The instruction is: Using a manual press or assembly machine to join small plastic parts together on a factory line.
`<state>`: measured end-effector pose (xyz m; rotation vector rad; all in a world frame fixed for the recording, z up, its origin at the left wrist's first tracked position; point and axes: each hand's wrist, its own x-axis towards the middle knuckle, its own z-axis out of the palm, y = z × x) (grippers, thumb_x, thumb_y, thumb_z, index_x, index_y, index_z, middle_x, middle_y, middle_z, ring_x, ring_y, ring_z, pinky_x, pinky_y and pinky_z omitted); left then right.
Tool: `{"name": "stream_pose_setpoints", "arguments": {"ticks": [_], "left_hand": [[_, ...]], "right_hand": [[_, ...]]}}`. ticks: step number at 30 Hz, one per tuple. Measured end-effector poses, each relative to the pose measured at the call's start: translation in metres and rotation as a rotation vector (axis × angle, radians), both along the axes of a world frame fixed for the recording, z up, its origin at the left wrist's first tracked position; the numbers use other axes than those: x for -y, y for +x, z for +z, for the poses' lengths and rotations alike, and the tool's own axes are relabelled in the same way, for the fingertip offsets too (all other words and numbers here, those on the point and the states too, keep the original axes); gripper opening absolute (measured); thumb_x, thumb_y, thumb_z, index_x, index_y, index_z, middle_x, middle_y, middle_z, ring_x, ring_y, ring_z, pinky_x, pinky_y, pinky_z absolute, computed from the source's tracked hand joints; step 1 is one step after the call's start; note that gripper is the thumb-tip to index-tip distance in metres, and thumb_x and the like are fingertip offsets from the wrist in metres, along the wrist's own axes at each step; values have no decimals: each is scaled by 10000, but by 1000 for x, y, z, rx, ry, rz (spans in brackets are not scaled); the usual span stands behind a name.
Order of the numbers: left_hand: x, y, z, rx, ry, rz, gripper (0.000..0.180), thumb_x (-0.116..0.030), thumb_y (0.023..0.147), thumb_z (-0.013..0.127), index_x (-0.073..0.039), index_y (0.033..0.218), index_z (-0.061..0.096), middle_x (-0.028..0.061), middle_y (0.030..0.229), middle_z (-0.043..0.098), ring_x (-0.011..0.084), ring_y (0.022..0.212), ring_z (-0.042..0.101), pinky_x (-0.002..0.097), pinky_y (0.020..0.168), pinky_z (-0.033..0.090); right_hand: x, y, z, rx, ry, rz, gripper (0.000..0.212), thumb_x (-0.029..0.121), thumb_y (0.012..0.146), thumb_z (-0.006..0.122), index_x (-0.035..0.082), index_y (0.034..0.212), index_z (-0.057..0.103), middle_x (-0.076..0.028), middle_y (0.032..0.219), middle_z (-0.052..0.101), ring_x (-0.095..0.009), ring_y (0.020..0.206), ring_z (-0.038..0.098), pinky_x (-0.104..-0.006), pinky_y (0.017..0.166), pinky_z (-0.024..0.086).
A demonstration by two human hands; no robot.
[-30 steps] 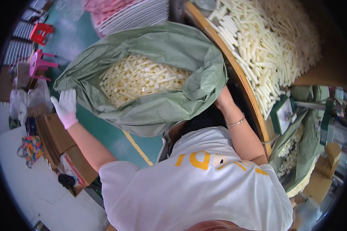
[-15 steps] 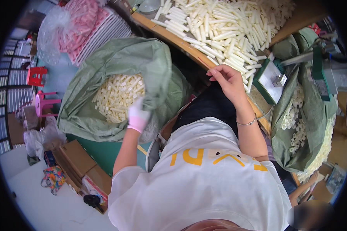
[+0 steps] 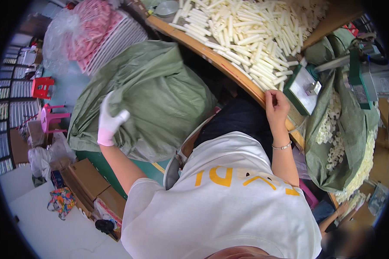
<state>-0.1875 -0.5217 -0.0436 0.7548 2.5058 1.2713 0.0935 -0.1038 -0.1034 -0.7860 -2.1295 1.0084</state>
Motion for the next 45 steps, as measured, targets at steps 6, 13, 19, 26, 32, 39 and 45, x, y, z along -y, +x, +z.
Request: {"name": "stream_pose_setpoints", "arguments": {"ticks": [6, 13, 19, 26, 32, 39, 45], "left_hand": [[-110, 99, -42, 390, -88, -630, 731, -314, 878, 550, 1, 1432, 193, 205, 1497, 182, 270, 1398, 168, 356, 1131, 139], [-149, 110, -127, 611, -223, -789, 803, -456, 874, 549, 16, 1426, 209, 238, 1390, 376, 273, 1284, 379, 321, 1068, 280], [-175, 55, 40, 11, -327, -693, 402, -307, 780, 678, -1, 1034, 616, 164, 989, 638, 287, 939, 607, 333, 835, 466], [-360, -14, 32, -806, 68, -385, 537, -349, 782, 679, -50, 1198, 521, 205, 1190, 535, 353, 1132, 485, 410, 965, 378], [-446, -3, -39, -764, -90, -413, 713, -457, 762, 669, -106, 1337, 433, 233, 1332, 423, 394, 1236, 389, 443, 1035, 311], [-474, 48, -30, -696, 52, -598, 528, -307, 770, 691, -115, 1239, 541, 192, 1339, 433, 350, 1252, 390, 400, 1050, 306], [-464, 32, -39, -508, 261, -561, 271, -184, 792, 678, -89, 1045, 665, 169, 1205, 570, 337, 1175, 484, 389, 1025, 346]], "right_hand": [[5, -7, 5, -7, 211, -13, 111, 81, 803, 681, 20, 753, 603, -60, 643, 543, -121, 492, 477, -245, 473, 385], [6, -5, 5, 6, 254, -6, 104, 87, 788, 679, 36, 756, 594, -91, 659, 550, -185, 503, 529, -286, 474, 417], [9, -5, 12, -10, 200, 24, 117, 123, 756, 692, 53, 725, 603, -104, 666, 557, -265, 561, 562, -344, 512, 441], [3, 16, 22, -108, 101, 154, 120, 133, 741, 719, 66, 748, 621, -71, 625, 559, -225, 547, 566, -311, 494, 438], [-12, 87, 47, -62, 126, -87, 92, 119, 772, 703, 66, 824, 650, -54, 667, 586, -171, 565, 574, -273, 500, 449], [-59, 215, 50, 107, 42, -1003, 107, 113, 791, 676, 50, 877, 679, -82, 790, 656, -153, 531, 543, -263, 519, 439], [-94, 239, 23, 333, -4, -793, 309, 276, 767, 702, 67, 993, 670, -93, 843, 659, -214, 651, 591, -321, 621, 474]]}}
